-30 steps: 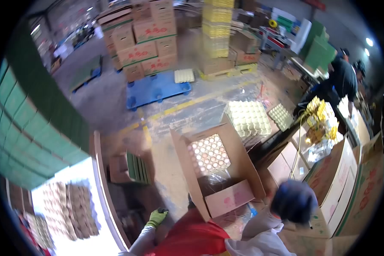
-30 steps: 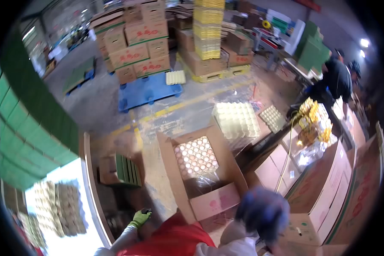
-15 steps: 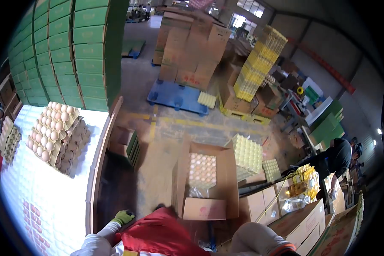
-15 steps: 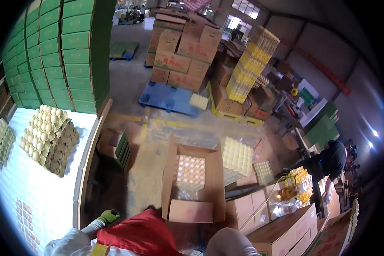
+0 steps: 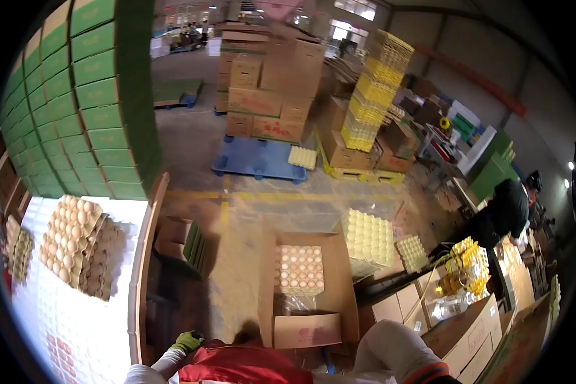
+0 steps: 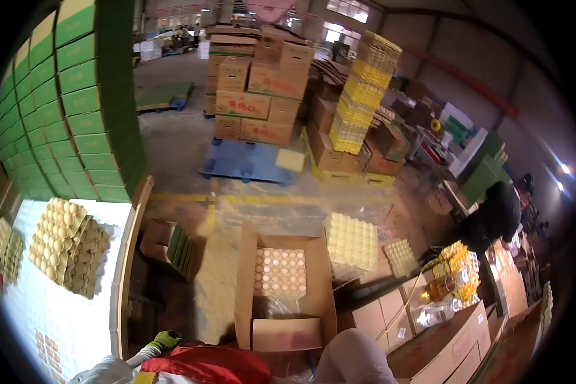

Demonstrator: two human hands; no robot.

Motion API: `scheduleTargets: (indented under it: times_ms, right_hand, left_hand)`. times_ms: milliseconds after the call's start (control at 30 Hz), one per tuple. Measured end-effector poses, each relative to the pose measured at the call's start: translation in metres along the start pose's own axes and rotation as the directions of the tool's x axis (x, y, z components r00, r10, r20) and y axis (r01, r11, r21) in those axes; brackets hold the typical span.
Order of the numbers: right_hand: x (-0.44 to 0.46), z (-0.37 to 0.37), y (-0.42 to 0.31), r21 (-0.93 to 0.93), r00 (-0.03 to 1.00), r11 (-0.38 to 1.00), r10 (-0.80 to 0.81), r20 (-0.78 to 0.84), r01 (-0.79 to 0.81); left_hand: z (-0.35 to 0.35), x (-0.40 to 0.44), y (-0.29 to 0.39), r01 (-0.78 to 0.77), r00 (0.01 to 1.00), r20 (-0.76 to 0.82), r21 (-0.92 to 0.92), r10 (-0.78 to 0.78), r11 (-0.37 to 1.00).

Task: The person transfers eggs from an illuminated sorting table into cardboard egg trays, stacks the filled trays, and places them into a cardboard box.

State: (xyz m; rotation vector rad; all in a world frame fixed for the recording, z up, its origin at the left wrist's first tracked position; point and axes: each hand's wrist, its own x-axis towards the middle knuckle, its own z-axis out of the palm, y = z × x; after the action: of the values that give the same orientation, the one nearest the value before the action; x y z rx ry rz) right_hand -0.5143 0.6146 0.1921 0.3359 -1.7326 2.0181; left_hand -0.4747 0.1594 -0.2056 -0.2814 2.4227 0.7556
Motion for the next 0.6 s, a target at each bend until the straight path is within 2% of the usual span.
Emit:
scheduleTargets:
  times_ms: [133,233,267,400,500,600]
  right_hand:
    - [0.005,-0.014,0.003,-0.017,0.998,1.000,0.020,-0.055,-0.021]
    - [0.006,-0.025,0.003,-0.039,0.995,0.999,0.025,-0.093,-0.029]
    - [0.005,-0.027,0.002,-0.042,0.994,0.999,0.028,-0.103,-0.033]
    - [0.007,-0.034,0.001,-0.055,0.990,0.997,0.039,-0.134,-0.047]
    - [0.010,-0.038,0.002,-0.066,0.987,0.996,0.046,-0.154,-0.057]
    - [0.014,-0.036,0.004,-0.068,0.988,0.995,0.055,-0.147,-0.066]
  left_hand:
    - [-0.011,0.024,0.021,-0.110,0.993,0.059,0.078,0.106,0.991]
    - [-0.007,0.057,0.034,-0.240,0.970,0.104,0.243,0.221,0.940]
    - [-0.021,0.047,0.063,-0.168,0.983,0.082,0.061,0.163,0.984]
    - [-0.014,0.083,0.077,-0.292,0.956,0.045,0.167,0.288,0.942]
    - [0.000,0.117,0.066,-0.382,0.924,0.116,0.194,0.365,0.904]
    - [0.000,0.115,0.075,-0.301,0.950,0.133,0.156,0.283,0.941]
